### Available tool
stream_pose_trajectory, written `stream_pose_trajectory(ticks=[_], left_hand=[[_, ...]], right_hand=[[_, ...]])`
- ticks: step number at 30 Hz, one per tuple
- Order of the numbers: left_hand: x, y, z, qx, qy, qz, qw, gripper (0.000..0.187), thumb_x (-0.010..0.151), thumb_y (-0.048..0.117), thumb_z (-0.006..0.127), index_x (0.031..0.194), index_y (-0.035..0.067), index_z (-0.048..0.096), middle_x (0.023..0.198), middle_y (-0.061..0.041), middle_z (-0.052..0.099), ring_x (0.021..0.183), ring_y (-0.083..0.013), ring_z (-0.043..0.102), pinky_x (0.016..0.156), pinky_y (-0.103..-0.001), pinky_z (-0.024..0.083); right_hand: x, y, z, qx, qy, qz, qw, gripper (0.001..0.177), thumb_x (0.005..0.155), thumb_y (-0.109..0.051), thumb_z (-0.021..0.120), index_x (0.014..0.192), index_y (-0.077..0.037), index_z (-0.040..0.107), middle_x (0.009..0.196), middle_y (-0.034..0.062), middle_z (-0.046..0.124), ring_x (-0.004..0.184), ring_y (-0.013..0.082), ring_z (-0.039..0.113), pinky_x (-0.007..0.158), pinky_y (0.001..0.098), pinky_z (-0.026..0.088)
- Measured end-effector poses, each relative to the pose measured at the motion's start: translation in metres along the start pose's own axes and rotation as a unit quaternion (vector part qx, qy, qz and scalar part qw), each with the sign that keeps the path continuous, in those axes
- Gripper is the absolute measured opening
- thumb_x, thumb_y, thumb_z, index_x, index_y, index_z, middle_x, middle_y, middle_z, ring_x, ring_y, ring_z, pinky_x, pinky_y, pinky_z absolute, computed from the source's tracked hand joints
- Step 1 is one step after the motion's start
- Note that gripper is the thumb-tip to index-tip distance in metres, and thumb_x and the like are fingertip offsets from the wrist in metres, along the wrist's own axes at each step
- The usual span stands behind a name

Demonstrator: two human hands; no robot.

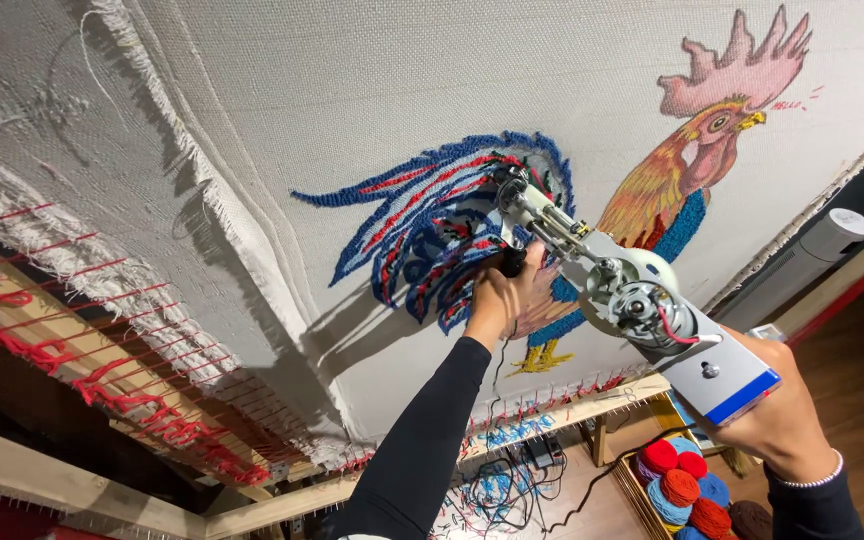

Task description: Using a tufting gun to create a rug with a rooster design on a framed canvas.

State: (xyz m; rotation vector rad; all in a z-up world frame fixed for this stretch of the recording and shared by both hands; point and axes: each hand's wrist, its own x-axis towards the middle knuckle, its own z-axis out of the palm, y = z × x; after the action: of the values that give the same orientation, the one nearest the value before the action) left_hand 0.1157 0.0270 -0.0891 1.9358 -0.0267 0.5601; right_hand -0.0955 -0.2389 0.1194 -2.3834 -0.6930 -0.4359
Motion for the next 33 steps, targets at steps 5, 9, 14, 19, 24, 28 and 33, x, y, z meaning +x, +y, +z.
stream_pose_trajectory(ticks=[5, 9, 14, 19, 24, 28, 33], left_hand=[[-0.021, 0.053, -0.043, -0.162, 0.016, 0.032, 0.986, 0.046, 0.099, 0.048, 0.064, 0.093, 0.003, 0.072, 0.084, -0.009, 0.075, 0.076, -0.0165, 0.067, 0.071, -0.029, 0.051], [-0.036, 0.102, -0.080, -0.160, 0.022, 0.021, 0.987, 0.049, 0.094, 0.050, 0.069, 0.085, 0.001, 0.074, 0.075, -0.010, 0.074, 0.069, -0.0201, 0.066, 0.069, -0.031, 0.051], [-0.037, 0.105, -0.081, -0.129, 0.065, 0.024, 0.989, 0.052, 0.089, 0.051, 0.074, 0.085, 0.000, 0.072, 0.076, -0.009, 0.074, 0.069, -0.0210, 0.071, 0.068, -0.034, 0.054], [-0.049, 0.137, -0.094, -0.161, 0.037, 0.009, 0.986, 0.046, 0.090, 0.047, 0.074, 0.093, 0.001, 0.075, 0.080, -0.009, 0.075, 0.072, -0.0191, 0.073, 0.070, -0.034, 0.055], [-0.068, 0.134, -0.066, -0.192, -0.050, -0.134, 0.971, 0.038, 0.089, 0.038, 0.076, 0.088, 0.000, 0.075, 0.073, -0.009, 0.073, 0.062, -0.0201, 0.068, 0.062, -0.034, 0.054], [-0.080, 0.117, -0.033, -0.359, -0.084, -0.054, 0.928, 0.033, 0.089, 0.033, 0.076, 0.093, 0.001, 0.074, 0.084, -0.003, 0.075, 0.073, -0.0126, 0.068, 0.069, -0.029, 0.056], [-0.086, 0.157, -0.055, -0.247, -0.151, -0.042, 0.956, 0.039, 0.088, 0.036, 0.078, 0.096, -0.002, 0.078, 0.085, -0.006, 0.077, 0.076, -0.0105, 0.070, 0.072, -0.028, 0.056]], right_hand=[[-0.013, 0.036, 0.019, -0.018, 0.017, -0.026, 0.999, 0.035, 0.065, -0.016, 0.081, 0.097, -0.006, 0.073, 0.079, 0.0061, 0.071, 0.067, 0.0210, 0.066, 0.066, 0.0325, 0.053], [-0.026, 0.059, 0.035, -0.008, 0.056, -0.084, 0.995, 0.035, 0.068, -0.015, 0.077, 0.101, -0.006, 0.071, 0.089, 0.0059, 0.073, 0.076, 0.0201, 0.069, 0.073, 0.0314, 0.052], [-0.036, 0.070, 0.043, 0.037, 0.080, -0.002, 0.996, 0.039, 0.068, -0.012, 0.080, 0.106, -0.005, 0.070, 0.097, 0.0063, 0.072, 0.083, 0.0196, 0.070, 0.076, 0.0320, 0.055], [-0.028, 0.035, 0.028, 0.117, 0.091, 0.036, 0.988, 0.043, 0.070, -0.007, 0.077, 0.112, -0.003, 0.069, 0.102, 0.0062, 0.072, 0.084, 0.0193, 0.067, 0.075, 0.0327, 0.054], [-0.052, 0.061, 0.017, 0.366, 0.058, 0.123, 0.921, 0.044, 0.077, 0.002, 0.068, 0.121, 0.005, 0.067, 0.092, 0.0101, 0.067, 0.073, 0.0211, 0.058, 0.063, 0.0339, 0.048], [-0.079, 0.090, 0.005, 0.511, 0.050, 0.104, 0.852, 0.051, 0.077, 0.000, 0.059, 0.126, 0.015, 0.057, 0.083, 0.0163, 0.059, 0.072, 0.0229, 0.052, 0.064, 0.0339, 0.043], [-0.093, 0.100, -0.010, 0.557, 0.046, 0.097, 0.823, 0.057, 0.078, -0.008, 0.059, 0.128, 0.018, 0.055, 0.083, 0.0184, 0.056, 0.075, 0.0232, 0.049, 0.068, 0.0353, 0.042]])
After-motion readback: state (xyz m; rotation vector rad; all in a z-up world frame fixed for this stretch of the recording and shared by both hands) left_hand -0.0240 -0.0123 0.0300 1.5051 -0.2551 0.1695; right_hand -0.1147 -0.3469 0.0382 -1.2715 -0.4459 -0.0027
